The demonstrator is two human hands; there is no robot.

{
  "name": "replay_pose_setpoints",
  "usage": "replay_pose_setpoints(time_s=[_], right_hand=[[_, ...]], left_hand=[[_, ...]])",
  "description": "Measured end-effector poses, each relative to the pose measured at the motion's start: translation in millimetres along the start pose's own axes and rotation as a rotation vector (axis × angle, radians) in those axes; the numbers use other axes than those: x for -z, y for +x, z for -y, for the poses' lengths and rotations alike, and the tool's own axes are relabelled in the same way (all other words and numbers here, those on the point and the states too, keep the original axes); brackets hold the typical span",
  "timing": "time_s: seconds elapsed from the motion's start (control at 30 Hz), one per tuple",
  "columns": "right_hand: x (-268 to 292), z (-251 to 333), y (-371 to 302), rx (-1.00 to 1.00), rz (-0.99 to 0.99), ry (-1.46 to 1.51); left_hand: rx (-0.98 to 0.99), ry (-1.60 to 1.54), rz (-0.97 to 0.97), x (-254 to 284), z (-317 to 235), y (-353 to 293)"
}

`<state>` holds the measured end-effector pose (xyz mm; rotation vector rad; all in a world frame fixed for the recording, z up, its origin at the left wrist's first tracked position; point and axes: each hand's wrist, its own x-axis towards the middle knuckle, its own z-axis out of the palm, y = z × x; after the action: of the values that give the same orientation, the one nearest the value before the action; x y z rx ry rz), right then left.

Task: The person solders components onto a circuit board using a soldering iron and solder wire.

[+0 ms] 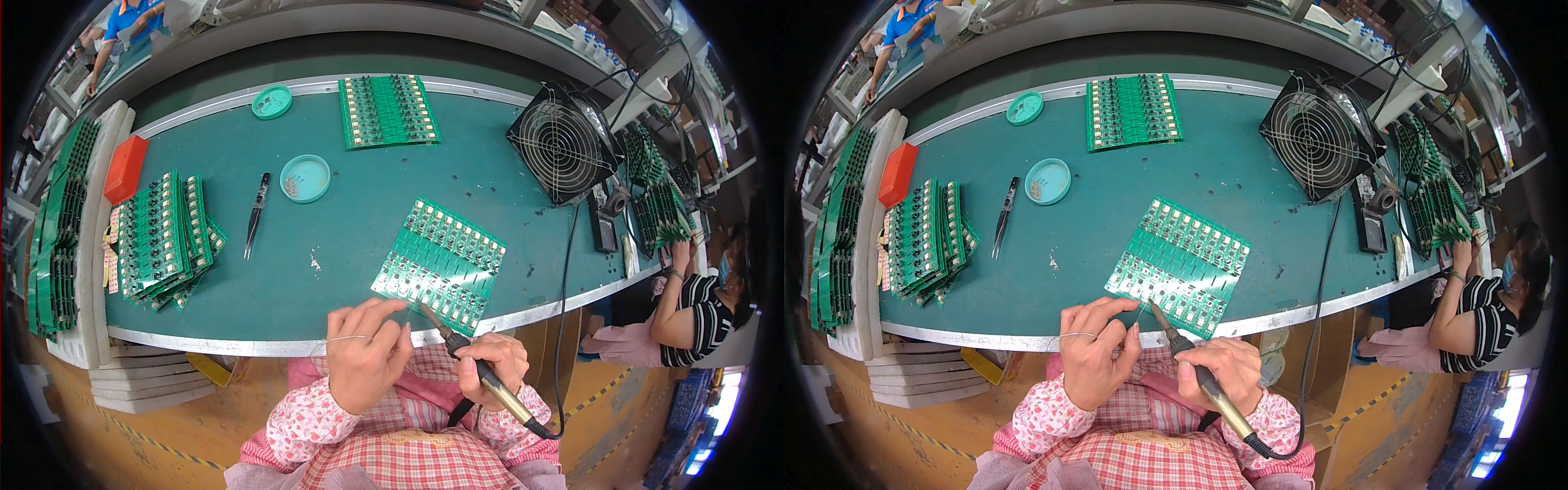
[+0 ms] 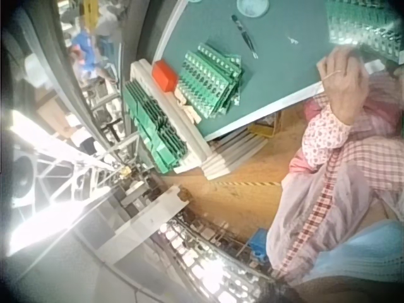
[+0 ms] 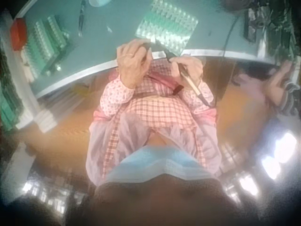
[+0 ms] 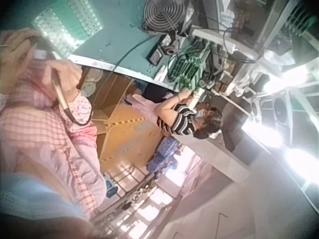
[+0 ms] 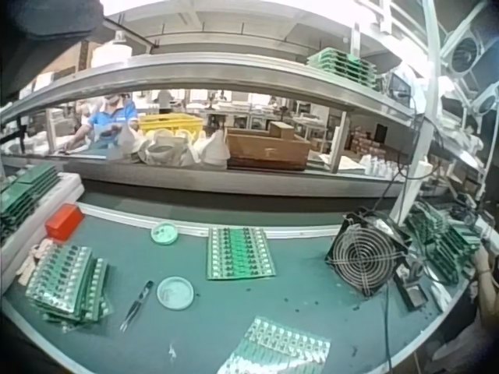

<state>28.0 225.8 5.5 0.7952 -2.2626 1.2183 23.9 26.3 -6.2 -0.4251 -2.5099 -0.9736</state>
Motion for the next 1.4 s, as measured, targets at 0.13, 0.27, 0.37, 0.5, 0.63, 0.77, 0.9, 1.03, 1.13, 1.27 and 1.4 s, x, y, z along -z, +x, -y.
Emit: replay_pose_setpoints(time_s=[0.13, 0.27, 0.37, 0.5, 0.63, 0.77, 0.9, 1.03, 1.13, 1.27, 1.4], right_hand=[[-1, -1, 4, 0.007, -0.003, 0.007], [2, 4, 11, 0.071, 0.098, -0.067], [4, 7, 13, 0.170, 0.175, -0.199], [4, 9, 10, 0.291, 0.275, -0.304], [7, 13, 15, 0.242, 0.287, -0.288], [10, 10, 12, -0.029, 0.044, 0.057], [15, 21, 17, -0.600, -0.107, 0.226], [11, 11, 31, -0.686, -0.135, 0.404], [10, 10, 38, -0.694, -0.102, 0.373], [10, 7, 41, -0.675, -0.040, 0.331], [11, 9, 45, -0.676, -0.017, 0.307]], left_hand=[[0.008, 0.009, -0.001, -1, -1, 0], [0.013, 0.031, 0.002, -2, -2, 1], [0.025, 0.003, -0.006, -2, -2, 1], [0.015, 0.002, 0.007, -1, -1, 0], [0.007, 0.007, 0.011, 0, 0, -1], [0.018, -0.017, 0.005, 0, 1, 0], [0.031, -0.025, 0.009, 0, 0, 1], [0.041, -0.033, 0.004, -1, 1, 2], [0.043, -0.039, 0.012, 0, 1, 3], [0.051, -0.052, -0.015, -3, 0, 4], [0.054, -0.039, -0.007, -2, -1, 4]])
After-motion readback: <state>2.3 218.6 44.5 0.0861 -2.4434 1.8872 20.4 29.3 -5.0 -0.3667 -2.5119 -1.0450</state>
